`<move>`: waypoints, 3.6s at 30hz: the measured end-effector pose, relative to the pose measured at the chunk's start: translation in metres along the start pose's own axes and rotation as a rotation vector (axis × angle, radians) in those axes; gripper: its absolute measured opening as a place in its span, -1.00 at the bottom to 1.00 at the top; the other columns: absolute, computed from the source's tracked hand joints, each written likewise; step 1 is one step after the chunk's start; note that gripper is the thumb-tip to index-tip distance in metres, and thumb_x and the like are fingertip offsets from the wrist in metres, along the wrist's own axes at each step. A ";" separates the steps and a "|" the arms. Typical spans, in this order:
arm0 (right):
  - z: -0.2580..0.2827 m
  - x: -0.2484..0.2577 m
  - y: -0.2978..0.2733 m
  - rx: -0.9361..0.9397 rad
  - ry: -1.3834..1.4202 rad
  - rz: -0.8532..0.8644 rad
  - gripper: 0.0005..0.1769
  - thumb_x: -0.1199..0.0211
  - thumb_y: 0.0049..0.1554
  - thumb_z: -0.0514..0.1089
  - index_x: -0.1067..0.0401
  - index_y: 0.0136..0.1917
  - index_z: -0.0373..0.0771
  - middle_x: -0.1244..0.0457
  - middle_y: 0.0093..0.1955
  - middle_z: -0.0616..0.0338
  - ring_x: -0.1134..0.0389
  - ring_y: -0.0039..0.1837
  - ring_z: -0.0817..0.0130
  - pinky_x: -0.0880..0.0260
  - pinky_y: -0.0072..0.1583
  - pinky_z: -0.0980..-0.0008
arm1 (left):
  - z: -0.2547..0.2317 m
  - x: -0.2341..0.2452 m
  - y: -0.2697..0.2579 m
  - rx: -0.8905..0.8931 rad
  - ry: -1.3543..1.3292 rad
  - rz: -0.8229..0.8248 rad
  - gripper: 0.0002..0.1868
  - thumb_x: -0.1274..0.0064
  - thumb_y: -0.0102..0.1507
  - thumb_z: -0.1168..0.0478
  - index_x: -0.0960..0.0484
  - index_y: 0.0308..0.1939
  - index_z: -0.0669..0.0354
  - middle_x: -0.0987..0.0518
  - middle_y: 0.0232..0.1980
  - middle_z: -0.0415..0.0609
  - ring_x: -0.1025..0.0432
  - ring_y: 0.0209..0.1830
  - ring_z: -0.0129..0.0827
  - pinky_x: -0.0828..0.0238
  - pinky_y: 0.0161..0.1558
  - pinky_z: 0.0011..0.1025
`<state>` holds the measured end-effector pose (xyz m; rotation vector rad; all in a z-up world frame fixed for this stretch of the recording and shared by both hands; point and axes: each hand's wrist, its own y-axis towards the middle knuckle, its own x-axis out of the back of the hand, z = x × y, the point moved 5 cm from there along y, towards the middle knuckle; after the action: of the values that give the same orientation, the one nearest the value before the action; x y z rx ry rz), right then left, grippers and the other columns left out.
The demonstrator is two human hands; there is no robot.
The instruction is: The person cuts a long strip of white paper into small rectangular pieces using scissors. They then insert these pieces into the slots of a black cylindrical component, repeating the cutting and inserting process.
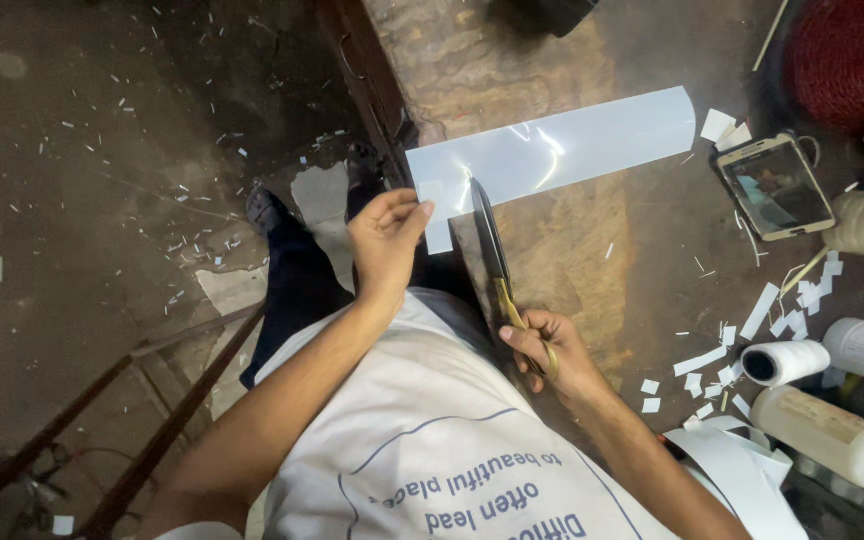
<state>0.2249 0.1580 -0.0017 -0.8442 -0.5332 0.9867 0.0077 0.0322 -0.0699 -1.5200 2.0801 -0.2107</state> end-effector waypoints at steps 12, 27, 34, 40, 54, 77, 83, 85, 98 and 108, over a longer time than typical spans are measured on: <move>-0.013 0.016 -0.026 0.259 0.152 0.191 -0.44 -0.36 0.10 0.28 -0.38 -0.33 -0.25 -0.20 -0.53 0.26 -0.08 -0.60 0.62 -0.01 -0.57 0.60 | -0.030 -0.012 0.000 -0.150 0.048 -0.018 -0.73 -0.21 0.28 0.42 -0.69 0.06 0.39 -0.69 -0.20 -0.05 -0.53 -0.27 -0.57 -0.46 -0.19 -0.63; 0.013 -0.037 0.007 0.295 0.096 0.181 -0.31 -0.29 0.10 0.42 -0.41 -0.19 -0.32 -0.20 -0.50 0.22 -0.12 -0.54 0.54 -0.05 -0.49 0.55 | -0.044 -0.021 -0.002 -0.128 -0.013 -0.043 -0.75 -0.20 0.28 0.44 -0.69 0.04 0.44 -0.73 -0.13 0.03 -0.58 -0.24 -0.51 -0.53 -0.15 -0.59; 0.032 -0.049 0.011 0.366 0.076 0.199 -0.29 -0.27 0.13 0.43 -0.40 -0.18 -0.34 -0.21 -0.43 0.21 -0.20 -0.48 0.50 -0.15 -0.47 0.53 | -0.053 -0.020 -0.008 -0.174 0.074 -0.031 -0.75 -0.19 0.30 0.41 -0.68 0.05 0.41 -0.74 -0.13 0.00 -0.59 -0.23 -0.55 -0.53 -0.16 -0.62; 0.031 -0.048 0.012 0.368 0.041 0.156 -0.37 -0.30 0.14 0.36 -0.40 -0.19 -0.31 -0.21 -0.46 0.24 -0.20 -0.49 0.52 -0.16 -0.49 0.52 | -0.054 -0.021 -0.012 -0.231 0.138 -0.018 -0.77 -0.19 0.31 0.39 -0.70 0.06 0.37 -0.72 -0.19 -0.02 -0.56 -0.29 -0.57 -0.50 -0.23 -0.63; 0.035 -0.053 0.013 0.260 -0.052 0.053 -0.66 -0.42 0.10 -0.21 -0.31 -0.36 -0.26 -0.16 -0.55 0.29 -0.11 -0.58 0.59 -0.03 -0.53 0.54 | -0.053 -0.018 -0.011 -0.287 0.186 -0.027 -0.77 -0.21 0.31 0.39 -0.71 0.05 0.36 -0.69 -0.18 -0.02 -0.54 -0.28 -0.57 -0.47 -0.23 -0.62; 0.028 -0.041 0.008 0.364 -0.072 0.035 -0.65 -0.35 0.20 -0.05 -0.39 -0.28 -0.32 -0.19 -0.54 0.26 -0.11 -0.56 0.58 -0.03 -0.50 0.54 | -0.047 -0.028 0.013 -0.348 0.044 -0.046 -0.71 -0.17 0.36 0.41 -0.66 0.17 0.34 -0.67 -0.15 -0.11 -0.49 -0.31 -0.68 -0.42 -0.32 -0.68; 0.035 -0.041 0.014 0.370 -0.018 0.084 -0.56 -0.33 0.18 0.11 -0.41 -0.24 -0.32 -0.22 -0.48 0.23 -0.17 -0.54 0.55 -0.13 -0.50 0.54 | -0.051 -0.028 0.007 -0.400 0.127 -0.036 -0.72 -0.20 0.36 0.40 -0.66 0.15 0.33 -0.62 -0.21 -0.16 -0.35 -0.36 -0.71 -0.25 -0.38 -0.66; 0.037 -0.040 0.017 0.372 -0.027 0.072 -0.60 -0.32 0.18 0.08 -0.42 -0.22 -0.31 -0.23 -0.47 0.24 -0.17 -0.52 0.56 -0.14 -0.50 0.55 | -0.052 -0.028 0.007 -0.403 0.149 -0.054 -0.72 -0.20 0.35 0.40 -0.67 0.15 0.33 -0.61 -0.25 -0.17 -0.34 -0.38 -0.71 -0.25 -0.39 -0.66; 0.048 -0.047 0.020 0.305 -0.177 -0.044 -0.62 -0.46 0.07 -0.22 -0.29 -0.41 -0.25 -0.17 -0.57 0.27 -0.08 -0.60 0.59 -0.02 -0.56 0.52 | -0.048 -0.024 0.012 -0.350 0.193 -0.074 -0.74 -0.23 0.32 0.35 -0.70 0.09 0.35 -0.64 -0.29 -0.14 -0.31 -0.49 -0.70 -0.17 -0.50 -0.67; 0.057 -0.054 0.020 0.281 -0.226 -0.070 -0.62 -0.43 0.11 -0.17 -0.32 -0.42 -0.25 -0.16 -0.58 0.28 -0.05 -0.61 0.61 0.01 -0.57 0.52 | -0.042 -0.027 0.017 -0.326 0.042 -0.035 -0.72 -0.18 0.33 0.38 -0.65 0.13 0.37 -0.68 -0.18 -0.09 -0.53 -0.34 -0.65 -0.50 -0.35 -0.67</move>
<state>0.1487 0.1368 0.0138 -0.4636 -0.5961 1.0702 -0.0226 0.0552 -0.0332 -1.7529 2.2029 0.0898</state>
